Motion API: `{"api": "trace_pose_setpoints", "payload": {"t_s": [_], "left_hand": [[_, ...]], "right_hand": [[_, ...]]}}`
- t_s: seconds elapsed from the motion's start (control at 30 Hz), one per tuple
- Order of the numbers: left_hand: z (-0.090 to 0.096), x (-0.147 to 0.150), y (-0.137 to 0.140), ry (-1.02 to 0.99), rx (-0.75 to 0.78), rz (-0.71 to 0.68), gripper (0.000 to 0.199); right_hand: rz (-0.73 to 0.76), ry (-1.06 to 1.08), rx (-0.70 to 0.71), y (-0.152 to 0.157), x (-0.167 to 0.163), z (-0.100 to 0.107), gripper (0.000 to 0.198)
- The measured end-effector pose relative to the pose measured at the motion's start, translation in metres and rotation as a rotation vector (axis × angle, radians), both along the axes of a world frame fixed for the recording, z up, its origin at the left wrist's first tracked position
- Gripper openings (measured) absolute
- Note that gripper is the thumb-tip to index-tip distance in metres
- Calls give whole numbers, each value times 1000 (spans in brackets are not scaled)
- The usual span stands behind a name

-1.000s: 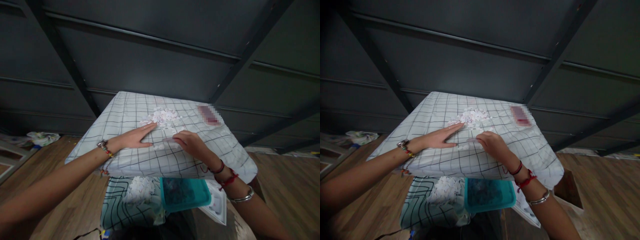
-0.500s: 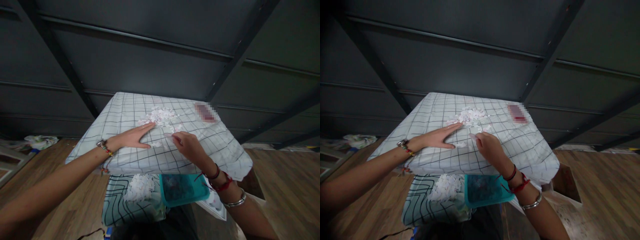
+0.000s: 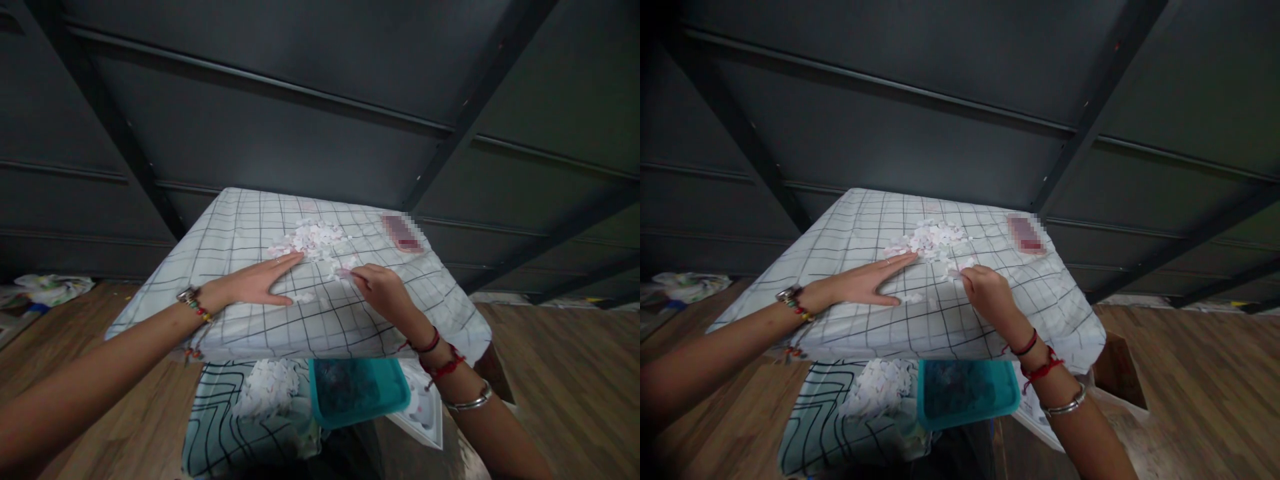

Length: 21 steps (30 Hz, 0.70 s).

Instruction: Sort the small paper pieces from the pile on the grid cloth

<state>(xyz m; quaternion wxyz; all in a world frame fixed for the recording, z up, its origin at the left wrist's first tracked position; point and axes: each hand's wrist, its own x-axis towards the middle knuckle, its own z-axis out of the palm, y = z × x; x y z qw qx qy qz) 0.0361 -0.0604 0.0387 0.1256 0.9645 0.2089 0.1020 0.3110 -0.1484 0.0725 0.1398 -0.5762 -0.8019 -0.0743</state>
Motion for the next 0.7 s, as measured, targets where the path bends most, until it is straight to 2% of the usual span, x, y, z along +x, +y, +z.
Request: {"api": "trace_pose_setpoints", "payload": {"t_s": [0.13, 0.27, 0.43, 0.7], "left_hand": [[2, 1, -1, 11, -10, 8, 89], [4, 1, -3, 16, -28, 19, 88], [6, 2, -3, 42, -31, 29, 87], [6, 3, -2, 58, -18, 11, 88]], "right_hand": [[-70, -15, -12, 0, 2, 1, 24], [21, 11, -122, -1, 0, 1, 21], [-22, 65, -63, 2, -3, 4, 20], [111, 54, -126, -7, -7, 2, 19]]}}
